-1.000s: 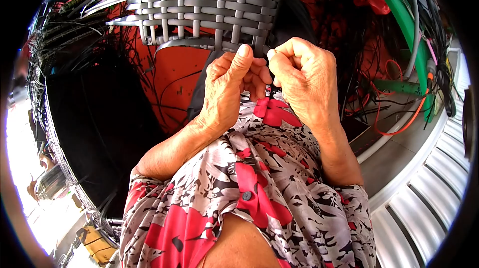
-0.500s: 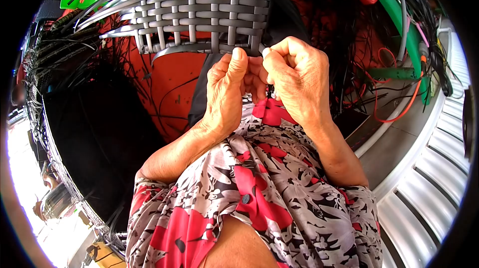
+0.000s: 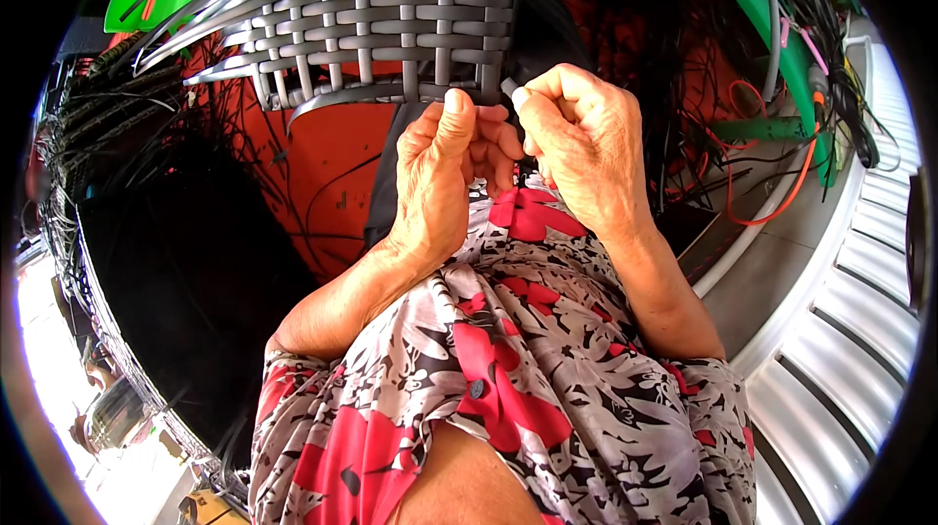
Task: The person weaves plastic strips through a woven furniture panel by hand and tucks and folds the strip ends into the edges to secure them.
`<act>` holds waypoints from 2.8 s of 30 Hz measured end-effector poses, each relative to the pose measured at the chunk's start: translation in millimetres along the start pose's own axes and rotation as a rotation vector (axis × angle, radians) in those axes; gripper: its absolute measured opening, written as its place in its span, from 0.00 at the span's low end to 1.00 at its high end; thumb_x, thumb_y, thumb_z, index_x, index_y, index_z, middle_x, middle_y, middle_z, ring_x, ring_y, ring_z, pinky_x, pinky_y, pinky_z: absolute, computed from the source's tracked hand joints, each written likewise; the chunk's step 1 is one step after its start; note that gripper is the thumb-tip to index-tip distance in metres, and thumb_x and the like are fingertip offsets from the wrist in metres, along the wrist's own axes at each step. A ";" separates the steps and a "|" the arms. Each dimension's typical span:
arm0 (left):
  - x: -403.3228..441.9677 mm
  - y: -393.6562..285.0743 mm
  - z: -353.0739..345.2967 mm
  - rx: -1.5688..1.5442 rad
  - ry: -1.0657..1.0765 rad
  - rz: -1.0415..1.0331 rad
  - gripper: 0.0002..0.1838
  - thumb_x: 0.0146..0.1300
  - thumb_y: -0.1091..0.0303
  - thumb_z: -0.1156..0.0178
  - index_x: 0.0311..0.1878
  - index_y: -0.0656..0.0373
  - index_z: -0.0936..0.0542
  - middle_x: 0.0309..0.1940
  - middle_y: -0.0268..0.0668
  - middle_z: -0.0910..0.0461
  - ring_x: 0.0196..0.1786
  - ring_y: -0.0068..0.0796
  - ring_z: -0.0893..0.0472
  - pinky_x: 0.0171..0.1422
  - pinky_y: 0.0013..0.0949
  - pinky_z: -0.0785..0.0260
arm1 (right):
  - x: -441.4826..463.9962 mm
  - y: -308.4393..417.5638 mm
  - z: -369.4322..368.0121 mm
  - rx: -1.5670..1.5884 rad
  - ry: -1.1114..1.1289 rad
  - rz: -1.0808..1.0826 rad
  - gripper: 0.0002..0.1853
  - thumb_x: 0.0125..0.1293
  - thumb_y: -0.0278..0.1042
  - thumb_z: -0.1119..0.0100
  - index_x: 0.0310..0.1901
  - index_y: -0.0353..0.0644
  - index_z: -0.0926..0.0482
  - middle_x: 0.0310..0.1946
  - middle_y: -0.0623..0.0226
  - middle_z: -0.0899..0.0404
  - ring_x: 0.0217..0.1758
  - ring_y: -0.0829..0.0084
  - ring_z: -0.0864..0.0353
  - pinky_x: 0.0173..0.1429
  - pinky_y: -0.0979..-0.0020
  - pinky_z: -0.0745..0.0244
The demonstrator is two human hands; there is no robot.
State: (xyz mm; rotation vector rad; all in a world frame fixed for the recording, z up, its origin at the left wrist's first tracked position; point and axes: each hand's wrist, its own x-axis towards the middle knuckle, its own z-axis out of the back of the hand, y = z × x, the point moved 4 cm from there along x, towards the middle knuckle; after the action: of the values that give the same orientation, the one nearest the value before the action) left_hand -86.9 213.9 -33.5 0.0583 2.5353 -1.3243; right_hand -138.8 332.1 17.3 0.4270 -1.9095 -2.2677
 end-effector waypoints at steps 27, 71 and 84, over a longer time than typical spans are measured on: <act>-1.3 -1.6 -0.3 0.017 -0.049 -0.008 0.26 0.70 0.46 0.50 0.41 0.66 0.23 0.27 0.40 0.20 0.22 0.23 0.26 0.26 0.24 0.37 | -6.0 -10.7 0.5 0.014 -0.018 0.154 0.08 0.64 0.27 0.44 0.28 0.33 0.26 0.16 0.68 0.25 0.19 0.85 0.30 0.22 0.77 0.34; -2.2 -4.2 -0.8 0.042 -0.048 -0.011 0.27 0.70 0.45 0.51 0.41 0.67 0.24 0.27 0.40 0.21 0.22 0.23 0.26 0.25 0.24 0.35 | 6.7 -4.0 6.3 -0.046 0.074 0.150 0.08 0.62 0.25 0.44 0.26 0.33 0.24 0.14 0.74 0.31 0.19 0.89 0.38 0.21 0.79 0.43; -1.6 -6.5 -2.7 0.024 -0.034 -0.035 0.28 0.71 0.46 0.52 0.40 0.69 0.23 0.27 0.42 0.20 0.21 0.23 0.26 0.24 0.24 0.34 | -1.1 -0.6 -8.7 0.189 0.006 -0.048 0.11 0.63 0.26 0.44 0.25 0.30 0.27 0.13 0.71 0.29 0.15 0.85 0.29 0.17 0.79 0.34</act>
State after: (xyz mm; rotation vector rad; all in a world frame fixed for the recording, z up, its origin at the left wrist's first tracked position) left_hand -87.0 212.5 -26.5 -0.0041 2.5033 -1.3570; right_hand -135.1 324.4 15.6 0.5068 -2.1417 -2.1190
